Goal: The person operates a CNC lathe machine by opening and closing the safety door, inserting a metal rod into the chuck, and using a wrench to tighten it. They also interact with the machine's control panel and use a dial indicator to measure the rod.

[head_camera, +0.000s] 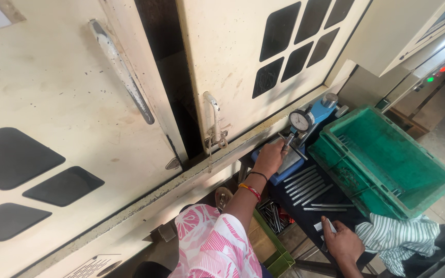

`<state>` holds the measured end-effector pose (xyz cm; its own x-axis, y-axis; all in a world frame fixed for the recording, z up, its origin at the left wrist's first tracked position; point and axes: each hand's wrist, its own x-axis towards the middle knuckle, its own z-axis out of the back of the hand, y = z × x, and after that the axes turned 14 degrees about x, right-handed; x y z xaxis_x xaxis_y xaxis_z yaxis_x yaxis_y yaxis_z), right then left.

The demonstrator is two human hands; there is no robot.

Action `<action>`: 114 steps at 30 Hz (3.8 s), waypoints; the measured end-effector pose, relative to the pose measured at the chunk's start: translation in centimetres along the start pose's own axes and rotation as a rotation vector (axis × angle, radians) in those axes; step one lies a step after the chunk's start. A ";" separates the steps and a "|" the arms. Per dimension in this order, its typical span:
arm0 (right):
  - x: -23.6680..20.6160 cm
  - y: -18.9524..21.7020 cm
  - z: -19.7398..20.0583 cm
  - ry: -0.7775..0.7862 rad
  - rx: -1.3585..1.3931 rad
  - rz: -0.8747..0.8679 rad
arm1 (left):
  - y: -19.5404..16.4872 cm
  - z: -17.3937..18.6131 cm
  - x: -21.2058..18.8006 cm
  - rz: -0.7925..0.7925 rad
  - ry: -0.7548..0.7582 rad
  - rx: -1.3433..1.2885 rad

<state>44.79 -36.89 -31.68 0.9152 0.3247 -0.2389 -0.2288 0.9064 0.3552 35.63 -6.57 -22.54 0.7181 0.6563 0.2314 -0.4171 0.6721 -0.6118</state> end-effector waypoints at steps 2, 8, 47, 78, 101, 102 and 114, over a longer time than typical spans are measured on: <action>-0.1 0.0 0.0 0.001 -0.009 -0.001 | 0.1 -0.1 0.0 -0.002 0.001 0.005; 0.1 -0.3 -0.4 -0.003 -0.010 0.020 | 0.2 -0.4 0.3 0.025 0.021 0.005; -0.2 1.1 3.7 -0.082 0.034 0.186 | -0.2 0.2 0.2 0.038 -0.019 0.002; 18.2 11.9 17.0 -0.133 1.082 0.223 | -5.1 36.1 -15.8 -0.090 -1.120 0.360; 22.7 11.7 10.4 0.419 0.739 0.031 | -3.3 32.9 -10.7 -0.094 -1.133 -0.075; 22.8 11.5 10.3 0.414 0.749 -0.006 | -3.4 32.9 -10.7 -0.093 -1.128 -0.079; 24.1 12.0 10.8 0.374 0.362 0.223 | -3.4 33.0 -10.7 -0.099 -1.125 -0.076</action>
<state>67.67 -21.10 -23.47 0.6628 0.6308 -0.4034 -0.2142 0.6760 0.7051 11.01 -4.54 2.05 -0.1787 0.5628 0.8070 -0.3234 0.7411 -0.5884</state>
